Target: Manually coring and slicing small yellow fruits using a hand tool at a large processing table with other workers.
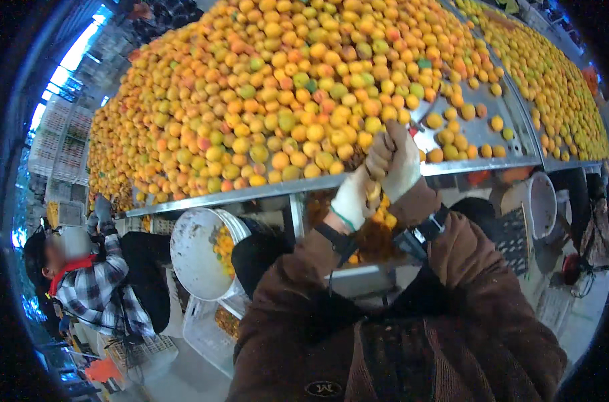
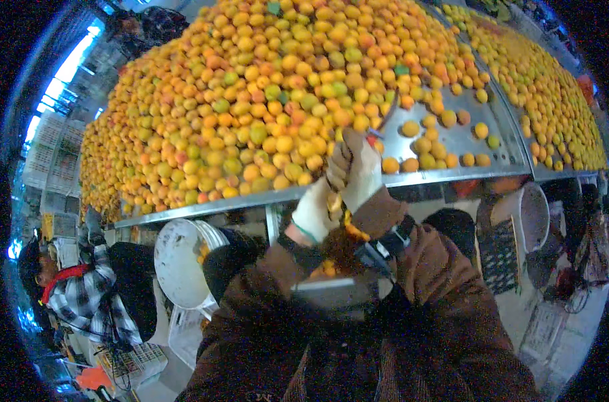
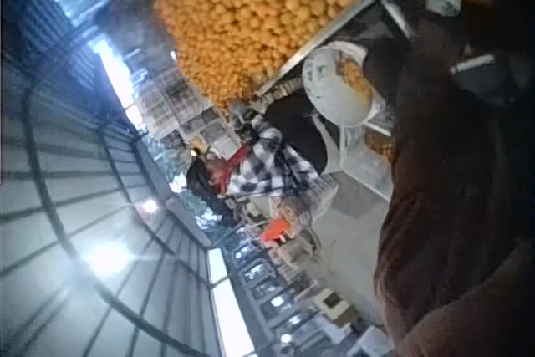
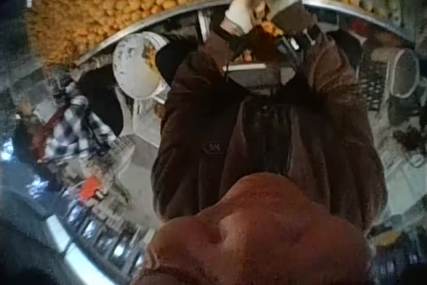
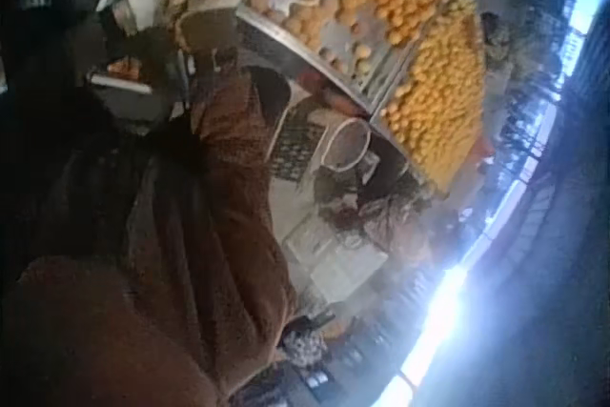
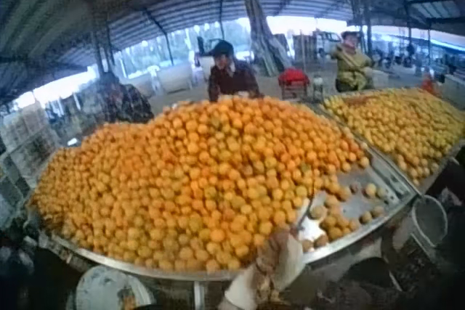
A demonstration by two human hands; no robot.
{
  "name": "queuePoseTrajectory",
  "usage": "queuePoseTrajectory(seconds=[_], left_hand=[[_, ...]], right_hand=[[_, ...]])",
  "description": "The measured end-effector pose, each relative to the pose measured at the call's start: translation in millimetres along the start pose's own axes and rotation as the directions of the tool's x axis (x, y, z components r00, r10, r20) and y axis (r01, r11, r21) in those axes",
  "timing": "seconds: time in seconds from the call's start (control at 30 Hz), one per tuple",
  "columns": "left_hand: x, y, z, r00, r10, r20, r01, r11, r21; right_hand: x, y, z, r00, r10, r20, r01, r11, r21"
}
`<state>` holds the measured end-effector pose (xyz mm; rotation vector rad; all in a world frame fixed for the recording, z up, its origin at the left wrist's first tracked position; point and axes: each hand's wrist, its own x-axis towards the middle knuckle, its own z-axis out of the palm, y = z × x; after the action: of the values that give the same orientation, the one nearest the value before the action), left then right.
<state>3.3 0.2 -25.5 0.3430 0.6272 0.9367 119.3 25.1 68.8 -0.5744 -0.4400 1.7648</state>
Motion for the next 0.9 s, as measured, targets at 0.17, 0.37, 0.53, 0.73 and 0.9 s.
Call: queuePoseTrajectory(seconds=[0.17, 0.37, 0.53, 0.73, 0.9], left_hand=[[-22, -2, 24, 0.867, 0.462, 0.188, -0.319, 0.224, 0.921], [-24, 10, 35, 0.99, 0.033, -0.135, 0.003, 0.967, 0.256], [-19, 14, 24, 0.997, -0.027, -0.073, 0.034, 0.994, 0.1], [-20, 17, 26, 0.939, 0.305, -0.158, -0.16, 0.794, 0.587], [-22, 27, 19, 0.896, 0.298, -0.328, -0.188, 0.926, 0.327]], right_hand=[[4, -8, -8, 0.998, 0.068, -0.017, -0.068, 0.998, 0.018], [4, -5, -6, 0.994, 0.1, -0.043, -0.097, 0.993, 0.061], [11, -7, -11, 0.992, 0.106, 0.067, -0.113, 0.986, 0.124], [5, -13, -11, 0.987, -0.155, 0.052, 0.149, 0.724, -0.673], [-12, 12, -17, 0.86, -0.032, 0.51, 0.481, -0.285, -0.829]])
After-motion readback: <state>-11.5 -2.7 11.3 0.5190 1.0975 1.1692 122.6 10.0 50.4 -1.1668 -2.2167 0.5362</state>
